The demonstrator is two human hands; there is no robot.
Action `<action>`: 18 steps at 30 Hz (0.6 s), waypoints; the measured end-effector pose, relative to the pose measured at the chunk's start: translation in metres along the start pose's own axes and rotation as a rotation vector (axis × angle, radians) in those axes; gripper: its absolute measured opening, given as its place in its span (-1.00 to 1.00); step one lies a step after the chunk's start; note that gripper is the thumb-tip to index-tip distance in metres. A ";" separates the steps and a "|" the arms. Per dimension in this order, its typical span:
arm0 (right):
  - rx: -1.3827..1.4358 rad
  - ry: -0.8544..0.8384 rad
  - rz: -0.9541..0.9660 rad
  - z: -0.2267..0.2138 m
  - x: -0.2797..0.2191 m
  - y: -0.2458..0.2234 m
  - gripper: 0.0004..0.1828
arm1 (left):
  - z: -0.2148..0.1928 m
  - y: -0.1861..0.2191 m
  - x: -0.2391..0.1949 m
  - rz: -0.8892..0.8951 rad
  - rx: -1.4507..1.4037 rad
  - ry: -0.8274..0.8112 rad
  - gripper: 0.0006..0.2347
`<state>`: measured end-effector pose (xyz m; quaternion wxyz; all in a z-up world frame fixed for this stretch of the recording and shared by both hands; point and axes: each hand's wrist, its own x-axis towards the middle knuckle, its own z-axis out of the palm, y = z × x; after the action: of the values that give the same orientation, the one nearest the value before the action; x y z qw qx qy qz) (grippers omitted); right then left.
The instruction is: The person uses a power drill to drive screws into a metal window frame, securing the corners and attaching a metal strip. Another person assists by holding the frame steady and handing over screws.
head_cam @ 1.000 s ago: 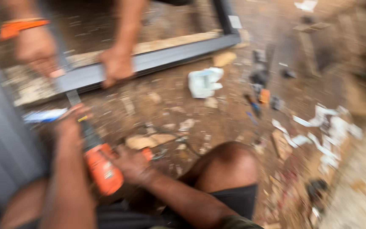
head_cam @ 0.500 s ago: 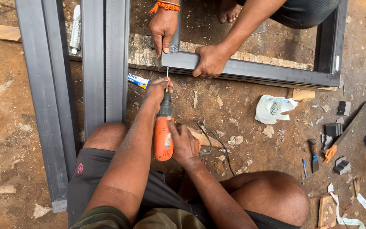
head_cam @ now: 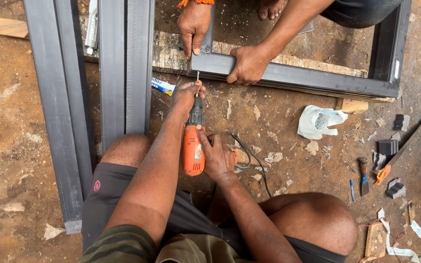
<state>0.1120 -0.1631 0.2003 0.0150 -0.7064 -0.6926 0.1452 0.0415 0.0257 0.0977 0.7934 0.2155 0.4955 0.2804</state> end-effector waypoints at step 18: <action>-0.018 -0.141 0.098 0.011 0.003 0.008 -0.08 | 0.001 -0.050 -0.161 -0.044 0.263 0.367 -0.49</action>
<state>0.1172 -0.1626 0.1879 -0.0472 -0.7275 -0.6579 0.1889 -0.0027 -0.1180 0.1742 0.6609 0.2517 0.6684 0.2304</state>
